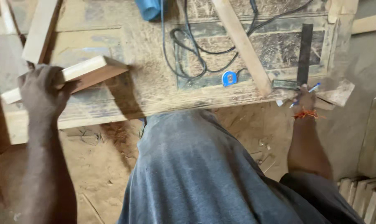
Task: The person measures and marks pieces of wood using a measuring tape and a pen, then uses a square tool to draw straight lines across the wood surfaces.
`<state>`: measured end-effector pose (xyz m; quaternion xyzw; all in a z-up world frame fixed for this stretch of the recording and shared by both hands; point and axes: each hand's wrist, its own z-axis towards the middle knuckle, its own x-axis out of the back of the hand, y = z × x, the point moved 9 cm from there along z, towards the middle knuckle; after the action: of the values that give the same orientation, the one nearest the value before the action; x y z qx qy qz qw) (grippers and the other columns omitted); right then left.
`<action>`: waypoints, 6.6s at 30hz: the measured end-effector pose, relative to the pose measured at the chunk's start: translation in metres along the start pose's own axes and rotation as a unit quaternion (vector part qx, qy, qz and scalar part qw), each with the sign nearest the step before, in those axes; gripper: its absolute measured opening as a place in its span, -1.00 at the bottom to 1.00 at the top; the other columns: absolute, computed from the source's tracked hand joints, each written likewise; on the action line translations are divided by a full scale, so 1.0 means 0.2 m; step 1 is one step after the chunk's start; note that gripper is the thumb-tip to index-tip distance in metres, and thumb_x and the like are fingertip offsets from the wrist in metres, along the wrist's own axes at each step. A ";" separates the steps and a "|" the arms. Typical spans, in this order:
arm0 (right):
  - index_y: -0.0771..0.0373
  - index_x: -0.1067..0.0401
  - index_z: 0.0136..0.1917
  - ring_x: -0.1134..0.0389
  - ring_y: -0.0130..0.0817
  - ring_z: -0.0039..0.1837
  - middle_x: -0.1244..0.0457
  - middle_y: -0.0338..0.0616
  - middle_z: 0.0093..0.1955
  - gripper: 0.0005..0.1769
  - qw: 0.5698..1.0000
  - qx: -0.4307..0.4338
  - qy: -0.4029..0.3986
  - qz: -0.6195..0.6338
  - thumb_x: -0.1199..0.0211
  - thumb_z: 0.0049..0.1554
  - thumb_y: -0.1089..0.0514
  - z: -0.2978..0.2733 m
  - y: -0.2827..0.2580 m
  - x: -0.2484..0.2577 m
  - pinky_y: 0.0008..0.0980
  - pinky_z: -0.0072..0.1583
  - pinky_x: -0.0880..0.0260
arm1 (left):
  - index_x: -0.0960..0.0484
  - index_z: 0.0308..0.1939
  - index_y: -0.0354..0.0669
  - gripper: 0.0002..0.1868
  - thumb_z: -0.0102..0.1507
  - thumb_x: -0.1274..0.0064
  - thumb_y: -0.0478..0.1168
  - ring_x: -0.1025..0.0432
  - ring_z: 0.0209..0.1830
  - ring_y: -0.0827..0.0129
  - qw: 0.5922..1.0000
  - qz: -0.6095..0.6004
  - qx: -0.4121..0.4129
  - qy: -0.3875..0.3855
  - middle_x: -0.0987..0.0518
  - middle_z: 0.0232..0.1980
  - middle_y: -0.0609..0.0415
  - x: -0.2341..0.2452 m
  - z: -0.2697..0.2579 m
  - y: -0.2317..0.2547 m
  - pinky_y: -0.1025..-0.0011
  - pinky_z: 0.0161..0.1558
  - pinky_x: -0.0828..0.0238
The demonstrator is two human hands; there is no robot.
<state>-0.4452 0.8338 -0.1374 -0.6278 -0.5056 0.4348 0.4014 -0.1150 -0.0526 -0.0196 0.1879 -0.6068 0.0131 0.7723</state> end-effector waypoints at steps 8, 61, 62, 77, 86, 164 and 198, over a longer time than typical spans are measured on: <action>0.30 -0.47 0.22 -0.40 0.13 -0.02 -0.35 0.12 -0.01 -0.52 0.687 0.221 0.145 -0.677 -0.48 0.26 -0.10 0.21 -0.17 0.03 0.08 -0.02 -0.41 | -0.56 -0.08 -0.05 -0.52 0.15 -0.39 0.12 -0.42 -0.08 0.34 0.998 0.057 0.032 0.003 -0.58 -0.17 0.25 0.03 -0.13 0.06 0.28 0.24 -0.15; 0.41 -0.41 0.12 -0.16 -0.28 -0.07 -0.20 -0.07 -0.13 -0.37 0.782 0.123 -0.195 -0.579 -0.59 0.00 -0.04 0.19 0.00 -1.02 -0.26 -0.03 -0.22 | -0.59 -0.24 -0.38 -0.53 0.38 -0.28 0.04 -0.41 -0.37 0.29 0.826 -0.256 0.501 -0.037 -0.57 -0.34 -0.08 -0.71 -0.74 -0.37 0.21 -0.30 -0.37; 0.38 -0.41 0.16 -0.20 -0.34 -0.04 -0.23 -0.13 -0.08 -0.36 0.793 0.144 -0.219 -0.550 -0.57 -0.01 -0.04 0.13 -0.05 -1.05 -0.32 0.02 -0.26 | -0.58 -0.24 -0.40 -0.53 0.39 -0.30 0.02 -0.40 -0.36 0.29 0.829 -0.263 0.492 -0.026 -0.57 -0.33 -0.09 -0.70 -0.73 -0.33 0.21 -0.29 -0.37; 0.44 -0.42 0.29 -0.36 -0.29 -0.16 -0.32 0.02 -0.13 -0.26 0.832 -0.049 -0.477 -0.281 -0.34 0.03 -0.14 -0.25 -0.18 -1.48 -0.32 -0.05 -0.46 | -0.63 -0.10 -0.35 -0.67 0.33 -0.32 -0.12 -0.45 -0.30 0.32 0.823 -0.292 0.487 0.001 -0.60 -0.26 -0.07 -0.59 -0.71 -0.28 0.31 -0.23 -0.37; 0.58 -0.20 0.45 -0.38 -0.13 0.13 -0.30 0.25 0.17 -0.01 0.788 -0.323 -0.524 0.015 -0.42 -0.02 -0.13 -0.51 -0.23 -1.78 -0.36 0.03 -0.52 | -0.53 0.28 -0.39 -0.37 0.20 -0.42 -0.25 -0.56 -0.06 0.29 0.792 -0.355 0.491 0.072 -0.65 -0.01 -0.06 -0.63 -0.71 -0.35 0.36 -0.04 -0.52; 0.33 -0.36 0.26 -0.47 -0.49 0.04 -0.37 -0.09 0.13 -0.79 0.536 0.486 -0.659 -0.204 -0.34 0.44 0.36 -1.90 -1.03 -3.42 -0.58 0.04 -0.49 | -0.11 0.62 -0.23 0.07 0.30 0.00 0.44 -0.16 0.55 0.13 0.174 -0.938 0.022 0.300 -0.29 0.49 -0.09 -0.06 0.08 1.36 0.16 0.61 -0.06; 0.36 -0.26 0.26 -0.40 -0.47 0.03 -0.25 -0.11 0.14 -0.81 0.696 0.373 -0.591 -0.164 -0.24 0.47 0.35 -1.69 -0.97 -3.41 -0.55 0.10 -0.46 | -0.27 0.38 -0.38 -0.06 0.31 -0.04 0.39 -0.32 0.15 0.08 0.356 -0.844 0.203 0.345 -0.39 0.13 -0.23 0.05 0.16 1.22 -0.03 0.25 -0.38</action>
<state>-0.2551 0.1730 0.2421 0.0524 -0.5298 0.7966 0.2865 -0.2035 0.1632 0.0625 0.7316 0.2113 -0.4595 0.4571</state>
